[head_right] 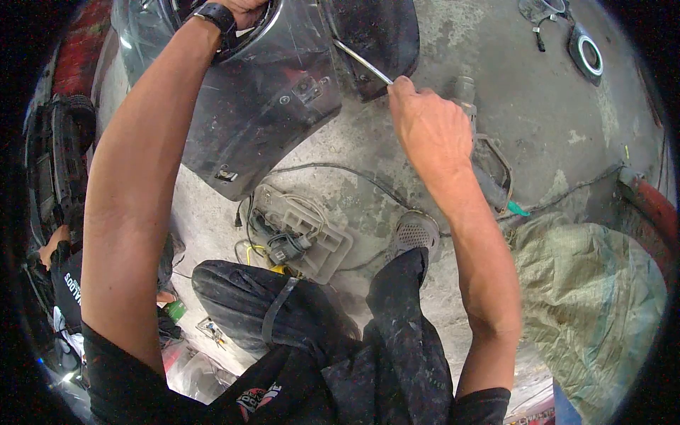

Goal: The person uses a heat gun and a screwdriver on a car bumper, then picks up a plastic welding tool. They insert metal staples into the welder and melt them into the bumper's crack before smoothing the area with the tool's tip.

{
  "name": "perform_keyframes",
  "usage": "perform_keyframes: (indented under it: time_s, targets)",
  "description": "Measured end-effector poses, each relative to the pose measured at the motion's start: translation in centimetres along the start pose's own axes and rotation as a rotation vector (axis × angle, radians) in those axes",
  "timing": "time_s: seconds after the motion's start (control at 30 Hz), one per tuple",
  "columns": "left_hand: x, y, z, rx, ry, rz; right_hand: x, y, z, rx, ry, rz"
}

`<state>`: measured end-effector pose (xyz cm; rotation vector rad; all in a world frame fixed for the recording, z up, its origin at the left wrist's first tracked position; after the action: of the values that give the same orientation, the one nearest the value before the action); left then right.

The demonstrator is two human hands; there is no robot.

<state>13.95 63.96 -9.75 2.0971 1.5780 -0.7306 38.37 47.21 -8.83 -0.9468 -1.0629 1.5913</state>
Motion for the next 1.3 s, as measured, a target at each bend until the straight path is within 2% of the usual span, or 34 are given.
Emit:
perform_keyframes:
  time_s: [0.23,0.43,0.53,0.63,0.7,0.73,0.77,0.83,0.93,1.03,1.1,1.13,1.17,1.23,1.27,1.3]
  targets:
    - [-0.4,0.8,0.2,-0.088,-0.062,0.066,-0.3,0.4,0.0,0.026,-0.005,-0.016]
    - [-0.4,0.5,-0.1,-0.038,-0.012,0.010,-0.3,0.7,-0.1,0.030,0.027,-0.008]
    - [-0.3,0.6,0.3,-0.070,-0.089,0.060,-0.7,0.8,0.1,0.058,0.030,-0.016]
    - [-1.2,0.7,-0.5,0.076,0.024,-0.051,-1.9,0.3,-0.5,0.138,0.075,-0.007]
    - [-3.7,1.1,-2.3,0.390,0.034,-0.240,-3.8,1.0,-0.9,0.262,0.123,-0.006]
    - [-4.8,1.0,-3.0,0.545,0.027,-0.336,-4.9,1.7,-1.1,0.364,0.198,0.058]
    - [-3.7,0.4,-1.9,0.470,0.016,-0.243,-6.1,2.7,-1.1,0.466,0.276,0.125]
    - [-5.7,1.0,-3.2,0.635,0.066,-0.358,-8.8,6.2,-1.1,0.638,0.361,0.219]
    - [-5.2,0.2,-2.4,0.771,0.148,-0.528,-11.5,9.7,-0.5,0.730,0.334,0.214]
    - [-7.5,1.4,-1.8,0.792,0.234,-0.591,-12.6,12.3,-1.3,0.574,0.348,0.278]
    - [-12.7,5.3,-1.9,0.939,1.026,-0.935,-12.7,12.4,-1.8,0.512,0.366,0.306]
    - [-14.3,6.9,0.1,0.881,1.113,-1.079,-12.8,12.4,-2.2,0.481,0.375,0.319]
    - [-15.5,9.3,1.2,0.933,1.016,-0.970,-12.9,12.6,-2.7,0.445,0.365,0.319]
    - [-15.3,12.5,5.2,0.762,0.992,-0.800,-12.9,13.7,-3.8,0.374,0.337,0.317]
    - [-15.4,14.0,6.3,0.795,0.949,-0.765,-12.7,13.8,-3.7,0.368,0.332,0.315]
    - [-14.8,14.8,7.1,0.784,0.827,-0.718,-12.7,13.8,-3.7,0.362,0.329,0.312]
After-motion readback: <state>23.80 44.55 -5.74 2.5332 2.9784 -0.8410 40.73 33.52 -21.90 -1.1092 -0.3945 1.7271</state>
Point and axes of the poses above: each hand's wrist, its own x-axis towards the middle knuckle, its own y-axis out of the palm, z = x × y, the point moved 7 cm from there along x, towards the middle knuckle, and after that the axes turned 4 degrees about y, right-handed, at the moved point
